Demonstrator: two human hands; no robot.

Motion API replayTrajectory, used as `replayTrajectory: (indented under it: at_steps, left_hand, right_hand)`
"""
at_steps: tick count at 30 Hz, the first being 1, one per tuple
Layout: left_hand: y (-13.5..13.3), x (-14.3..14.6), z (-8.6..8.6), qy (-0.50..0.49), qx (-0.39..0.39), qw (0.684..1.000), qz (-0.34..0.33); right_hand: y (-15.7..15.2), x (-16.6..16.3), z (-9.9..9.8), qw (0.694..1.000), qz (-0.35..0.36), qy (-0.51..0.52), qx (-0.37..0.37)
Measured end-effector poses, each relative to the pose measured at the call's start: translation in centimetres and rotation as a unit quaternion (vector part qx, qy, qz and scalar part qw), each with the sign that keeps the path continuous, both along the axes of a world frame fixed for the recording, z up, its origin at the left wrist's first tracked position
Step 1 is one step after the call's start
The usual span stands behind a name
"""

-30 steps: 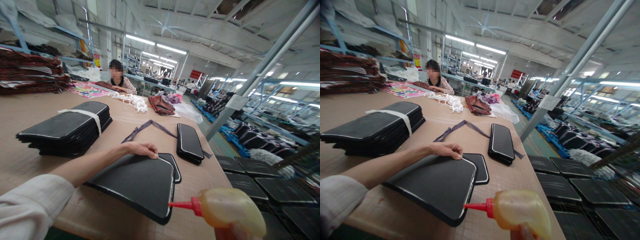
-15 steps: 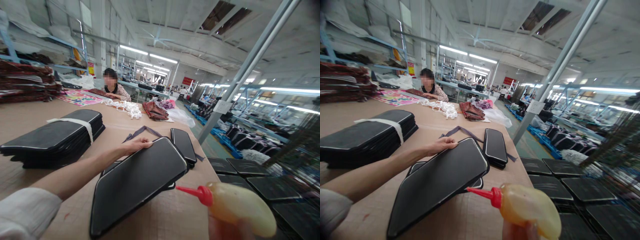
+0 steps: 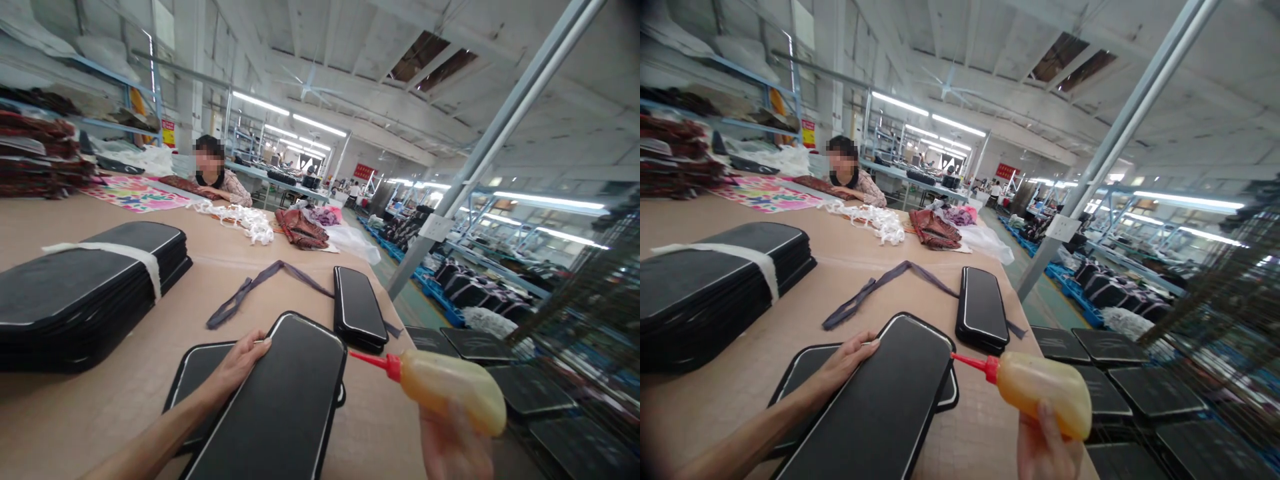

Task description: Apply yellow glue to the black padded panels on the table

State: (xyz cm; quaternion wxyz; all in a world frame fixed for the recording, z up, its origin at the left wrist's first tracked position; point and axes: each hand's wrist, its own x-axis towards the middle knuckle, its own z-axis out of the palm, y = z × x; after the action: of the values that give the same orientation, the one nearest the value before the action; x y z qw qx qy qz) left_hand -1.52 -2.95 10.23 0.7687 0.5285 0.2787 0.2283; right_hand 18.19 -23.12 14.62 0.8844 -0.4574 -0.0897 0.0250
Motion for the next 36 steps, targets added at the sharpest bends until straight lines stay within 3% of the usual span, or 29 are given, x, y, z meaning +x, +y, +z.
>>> replayTrajectory:
  at_steps: [6,12,36]
  left_hand:
    - [1.1,0.4,-1.6,-0.018,-0.039,0.999,-0.011]
    - [1.5,0.8,-2.3,-0.02,-0.064,0.998,-0.017]
    - [1.5,0.5,-2.9,-0.042,-0.081,0.996,-0.017]
  right_hand:
    - [1.5,2.5,-1.6,0.996,0.057,-0.058,-0.03]
    - [1.9,3.4,-2.6,0.996,0.068,-0.054,-0.035]
    - [0.2,1.4,-3.4,0.996,0.057,-0.026,-0.068]
